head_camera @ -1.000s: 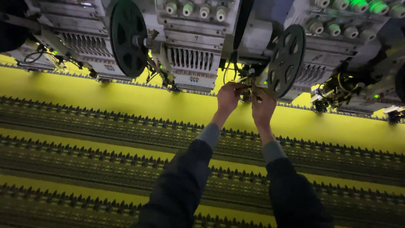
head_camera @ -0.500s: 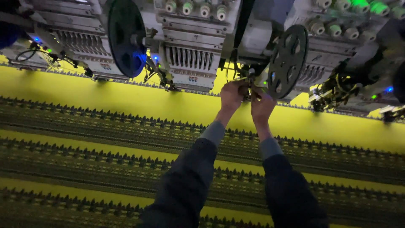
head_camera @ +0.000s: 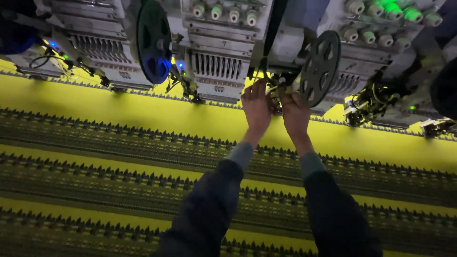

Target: Operating a multi-head industrial embroidery machine by checking thread tension and smoothing the fabric across the heads.

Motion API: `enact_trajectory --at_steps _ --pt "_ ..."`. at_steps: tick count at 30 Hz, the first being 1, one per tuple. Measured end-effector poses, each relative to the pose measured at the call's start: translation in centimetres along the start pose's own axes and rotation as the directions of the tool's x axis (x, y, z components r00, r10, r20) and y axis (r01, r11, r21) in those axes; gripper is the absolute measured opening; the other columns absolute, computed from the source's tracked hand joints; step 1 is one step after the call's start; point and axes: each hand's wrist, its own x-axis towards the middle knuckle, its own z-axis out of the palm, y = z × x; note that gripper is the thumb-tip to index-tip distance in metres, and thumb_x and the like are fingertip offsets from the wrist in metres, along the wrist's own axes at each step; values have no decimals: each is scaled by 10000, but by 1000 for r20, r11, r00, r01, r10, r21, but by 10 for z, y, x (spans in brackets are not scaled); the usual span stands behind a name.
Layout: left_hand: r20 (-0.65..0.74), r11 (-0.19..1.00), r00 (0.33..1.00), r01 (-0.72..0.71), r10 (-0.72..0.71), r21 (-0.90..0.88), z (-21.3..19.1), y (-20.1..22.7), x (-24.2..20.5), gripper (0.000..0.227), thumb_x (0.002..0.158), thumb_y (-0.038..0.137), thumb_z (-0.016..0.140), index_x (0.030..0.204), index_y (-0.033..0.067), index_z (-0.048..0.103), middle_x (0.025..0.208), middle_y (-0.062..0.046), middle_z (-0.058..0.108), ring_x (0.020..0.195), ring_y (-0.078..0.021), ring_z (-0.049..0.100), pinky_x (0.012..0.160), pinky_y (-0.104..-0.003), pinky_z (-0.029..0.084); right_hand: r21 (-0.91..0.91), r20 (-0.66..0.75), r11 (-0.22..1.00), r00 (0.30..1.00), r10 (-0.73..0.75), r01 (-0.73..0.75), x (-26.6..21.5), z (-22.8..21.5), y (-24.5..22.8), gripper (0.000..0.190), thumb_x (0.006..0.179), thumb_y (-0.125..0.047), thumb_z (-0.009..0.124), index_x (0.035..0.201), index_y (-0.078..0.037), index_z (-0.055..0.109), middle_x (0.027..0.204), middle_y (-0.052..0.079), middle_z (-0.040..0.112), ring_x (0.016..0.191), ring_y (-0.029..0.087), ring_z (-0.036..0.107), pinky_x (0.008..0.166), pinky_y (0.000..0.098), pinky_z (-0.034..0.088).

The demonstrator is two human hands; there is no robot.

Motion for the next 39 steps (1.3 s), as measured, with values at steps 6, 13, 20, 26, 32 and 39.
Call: enact_trajectory --at_steps 6,13,20,26,32,39 --pt "221 950 969 -32 106 -311 33 -29 17 169 958 429 609 993 300 712 762 135 663 877 -176 711 892 -423 503 -525 -45 843 984 -171 122 -13 86 49 358 1058 -252 629 1416 -250 633 809 -52 601 1260 170 594 1123 519 343" --pt "121 910 958 -200 260 -364 27 -30 32 247 1031 411 522 1063 301 740 885 88 715 953 -231 712 868 -433 514 -428 -57 903 998 19 -42 -14 167 76 245 1137 -333 539 1291 -156 605 882 -33 624 1096 208 643 1081 429 371" --pt "189 914 969 -75 162 -400 12 -28 29 88 956 281 687 1011 234 737 769 21 725 808 -280 729 792 -450 587 -144 -124 987 988 -95 76 3 162 85 237 1079 -327 649 1310 -282 679 1178 -8 556 921 134 545 948 430 392" --pt "161 783 973 -29 164 -622 -7 -19 42 70 945 187 723 1008 156 724 678 -58 691 720 -369 701 753 -465 587 -111 -95 994 995 -32 21 3 169 96 173 1101 -319 618 1258 -259 659 1160 -6 558 949 142 558 981 424 394" --pt "124 657 976 -25 179 -753 19 -55 33 138 912 156 777 1004 259 780 624 32 687 607 -183 709 724 -308 586 -68 -96 998 995 -23 17 3 162 98 125 1123 -312 588 1205 -235 640 1142 -5 560 977 150 572 1014 417 396" --pt "93 678 990 -3 106 -735 10 -52 17 131 917 172 792 1023 250 789 770 -17 767 752 -231 758 735 -330 605 -16 -92 999 995 -34 33 4 144 85 118 1150 -303 549 1140 -206 616 1119 -2 563 1012 160 588 1055 409 399"
